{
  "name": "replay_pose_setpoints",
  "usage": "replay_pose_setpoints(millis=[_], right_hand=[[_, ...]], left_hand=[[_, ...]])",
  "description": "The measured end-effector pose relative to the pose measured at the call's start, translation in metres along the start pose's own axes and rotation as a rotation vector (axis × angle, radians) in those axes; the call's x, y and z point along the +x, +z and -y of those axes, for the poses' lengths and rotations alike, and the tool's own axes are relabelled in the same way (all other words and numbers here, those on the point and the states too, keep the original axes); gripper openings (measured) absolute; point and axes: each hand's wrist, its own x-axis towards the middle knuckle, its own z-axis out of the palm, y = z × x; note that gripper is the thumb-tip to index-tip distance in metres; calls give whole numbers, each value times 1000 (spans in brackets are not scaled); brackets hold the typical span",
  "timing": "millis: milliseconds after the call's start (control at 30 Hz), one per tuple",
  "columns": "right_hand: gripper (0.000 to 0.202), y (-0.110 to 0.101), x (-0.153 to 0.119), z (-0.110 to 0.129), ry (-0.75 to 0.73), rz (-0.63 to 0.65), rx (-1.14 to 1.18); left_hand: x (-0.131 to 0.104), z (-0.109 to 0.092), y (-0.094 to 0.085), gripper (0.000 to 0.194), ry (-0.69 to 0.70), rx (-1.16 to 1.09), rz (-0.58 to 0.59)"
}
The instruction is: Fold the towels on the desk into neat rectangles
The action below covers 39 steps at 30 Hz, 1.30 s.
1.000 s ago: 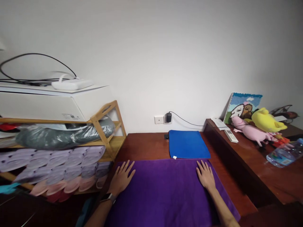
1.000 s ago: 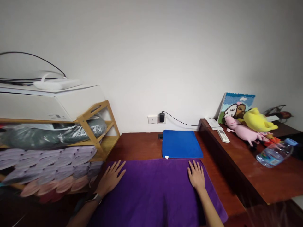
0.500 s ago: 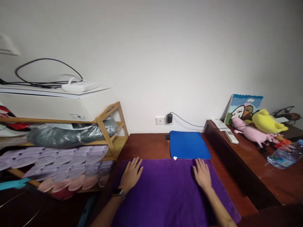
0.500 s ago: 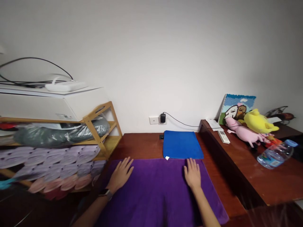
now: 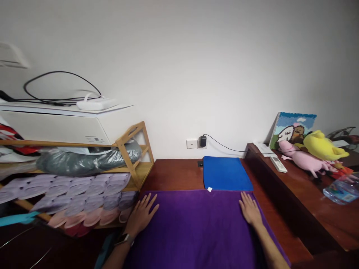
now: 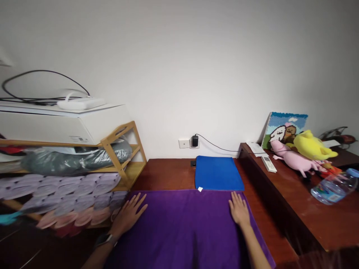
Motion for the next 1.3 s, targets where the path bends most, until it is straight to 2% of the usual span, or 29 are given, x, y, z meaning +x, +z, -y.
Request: replay_pose_setpoints(millis=[67, 100, 167, 233, 333, 433, 500, 567, 700, 767, 800, 833, 900, 1000, 1067, 1100, 1133, 1167, 1200, 1300], right_hand=[[72, -1, 3, -40, 47, -3, -11], [72, -1, 4, -51, 52, -8, -12], [72, -2, 3, -53, 47, -34, -21], [71, -5, 0, -31, 17, -93, -34], [69, -7, -6, 32, -137, -167, 20], [66, -3, -10, 90, -327, -100, 114], [63, 1, -9, 102, -384, -38, 132], [61, 3, -6, 86, -364, -6, 110], [59, 0, 5, 0, -217, -20, 30], [59, -7, 9, -31, -177, -23, 7], [60, -11, 10, -36, -170, -20, 4], [60, -14, 9, -33, -172, -20, 8], [61, -16, -1, 0, -209, -45, 42], [61, -5, -36, 87, -361, -116, 139], [58, 8, -66, 137, -503, -114, 195], [58, 14, -80, 152, -554, -97, 209], [58, 19, -92, 158, -579, -80, 213], [59, 23, -101, 153, -576, -61, 209], [59, 24, -107, 139, -543, -48, 198], [62, 17, -107, 58, -317, -45, 134]], left_hand=[[-2, 16, -3, 63, 6, -2, 6], [-2, 16, -5, 63, 4, -4, 3], [2, 5, -8, 64, -4, 1, -14], [8, -15, -13, 63, 8, 0, -49], [19, -55, -18, 58, 103, -51, -104], [27, -86, -17, 54, 163, -108, -65], [28, -87, -11, 54, 149, -113, -8], [25, -71, -5, 55, 128, -97, 29], [17, -15, -4, 59, 80, -55, 42], [17, -2, -9, 59, 64, -37, 68], [17, -4, -12, 59, 60, -30, 75], [18, -13, -15, 58, 59, -25, 68], [15, -50, -20, 56, 90, -36, 21], [-1, -133, -20, 53, 272, -119, -42], [-21, -179, -18, 53, 389, -168, -36], [-31, -192, -16, 53, 405, -179, -16], [-42, -195, -15, 54, 393, -182, 4], [-52, -189, -14, 54, 355, -178, 20], [-61, -175, -15, 54, 297, -168, 29], [-80, -106, -21, 56, 100, -128, 22]])
